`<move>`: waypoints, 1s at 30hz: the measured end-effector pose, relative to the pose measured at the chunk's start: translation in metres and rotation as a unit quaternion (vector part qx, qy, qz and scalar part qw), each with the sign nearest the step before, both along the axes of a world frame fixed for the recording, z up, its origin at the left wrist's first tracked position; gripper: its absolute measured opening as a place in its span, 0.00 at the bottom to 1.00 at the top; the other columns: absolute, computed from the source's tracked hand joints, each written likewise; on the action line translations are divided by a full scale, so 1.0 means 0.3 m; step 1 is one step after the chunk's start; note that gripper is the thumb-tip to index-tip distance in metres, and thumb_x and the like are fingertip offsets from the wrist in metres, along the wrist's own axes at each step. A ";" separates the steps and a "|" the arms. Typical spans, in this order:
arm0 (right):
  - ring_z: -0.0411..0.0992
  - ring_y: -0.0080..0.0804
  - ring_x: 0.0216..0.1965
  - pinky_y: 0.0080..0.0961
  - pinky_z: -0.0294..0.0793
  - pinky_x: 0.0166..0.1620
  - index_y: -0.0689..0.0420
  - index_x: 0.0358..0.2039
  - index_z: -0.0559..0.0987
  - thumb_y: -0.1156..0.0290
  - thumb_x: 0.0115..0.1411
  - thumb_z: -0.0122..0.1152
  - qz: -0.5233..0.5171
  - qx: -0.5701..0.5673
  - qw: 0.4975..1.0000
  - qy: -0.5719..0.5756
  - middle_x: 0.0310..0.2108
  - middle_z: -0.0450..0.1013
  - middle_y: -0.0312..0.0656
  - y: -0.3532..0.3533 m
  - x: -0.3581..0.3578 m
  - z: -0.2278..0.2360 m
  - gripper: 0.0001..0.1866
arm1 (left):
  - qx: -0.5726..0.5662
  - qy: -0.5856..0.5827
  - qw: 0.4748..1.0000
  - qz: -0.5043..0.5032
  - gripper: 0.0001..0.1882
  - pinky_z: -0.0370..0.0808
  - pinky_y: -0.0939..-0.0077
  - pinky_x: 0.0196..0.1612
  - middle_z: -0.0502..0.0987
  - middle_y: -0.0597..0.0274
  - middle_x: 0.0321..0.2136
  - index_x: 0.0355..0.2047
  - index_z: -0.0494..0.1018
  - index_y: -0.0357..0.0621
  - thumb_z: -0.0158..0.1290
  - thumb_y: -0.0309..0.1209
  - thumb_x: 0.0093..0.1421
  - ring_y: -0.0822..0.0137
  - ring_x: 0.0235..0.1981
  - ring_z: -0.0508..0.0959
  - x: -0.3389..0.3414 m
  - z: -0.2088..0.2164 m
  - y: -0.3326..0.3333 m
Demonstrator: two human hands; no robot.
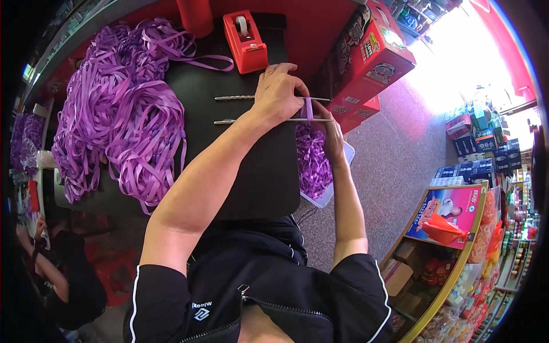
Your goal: Wrapping purple plastic ribbons around metal rods and securing them with tape.
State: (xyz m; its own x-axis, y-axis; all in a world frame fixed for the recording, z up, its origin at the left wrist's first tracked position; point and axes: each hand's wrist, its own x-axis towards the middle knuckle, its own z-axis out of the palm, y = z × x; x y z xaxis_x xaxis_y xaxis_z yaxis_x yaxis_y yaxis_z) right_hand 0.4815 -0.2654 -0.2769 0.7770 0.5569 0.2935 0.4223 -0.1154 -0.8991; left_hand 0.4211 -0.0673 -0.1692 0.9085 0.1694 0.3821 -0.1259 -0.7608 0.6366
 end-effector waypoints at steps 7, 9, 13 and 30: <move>0.72 0.31 0.45 0.29 0.62 0.56 0.64 0.57 0.65 0.59 0.71 0.28 -0.092 0.143 0.984 0.047 0.38 0.76 0.46 0.026 -0.272 0.086 0.26 | 0.048 0.033 0.998 -0.001 0.09 0.57 0.61 0.62 0.70 0.58 0.54 0.27 0.83 0.52 0.57 0.30 0.44 0.56 0.59 0.62 -0.004 -0.015 0.017; 0.71 0.33 0.44 0.30 0.62 0.56 0.64 0.52 0.69 0.62 0.70 0.30 -0.129 0.203 0.968 0.074 0.39 0.75 0.46 0.048 -0.314 0.090 0.23 | 0.049 0.034 0.998 -0.003 0.09 0.57 0.62 0.62 0.70 0.58 0.54 0.27 0.83 0.52 0.57 0.30 0.44 0.56 0.59 0.62 -0.004 -0.016 0.018; 0.67 0.32 0.44 0.30 0.63 0.53 0.62 0.46 0.73 0.65 0.68 0.33 -0.172 0.162 0.971 -0.031 0.38 0.75 0.45 0.054 -0.325 0.115 0.20 | 0.048 0.043 0.998 -0.010 0.10 0.57 0.62 0.62 0.70 0.59 0.54 0.28 0.83 0.53 0.56 0.31 0.45 0.56 0.60 0.61 -0.001 -0.010 0.014; 0.64 0.32 0.42 0.30 0.57 0.53 0.57 0.44 0.78 0.63 0.68 0.37 -0.209 0.057 0.961 -0.172 0.37 0.76 0.38 0.074 -0.355 0.240 0.19 | 0.050 0.071 0.996 -0.022 0.13 0.54 0.60 0.63 0.68 0.58 0.56 0.32 0.83 0.57 0.56 0.33 0.45 0.56 0.61 0.59 0.000 -0.010 0.024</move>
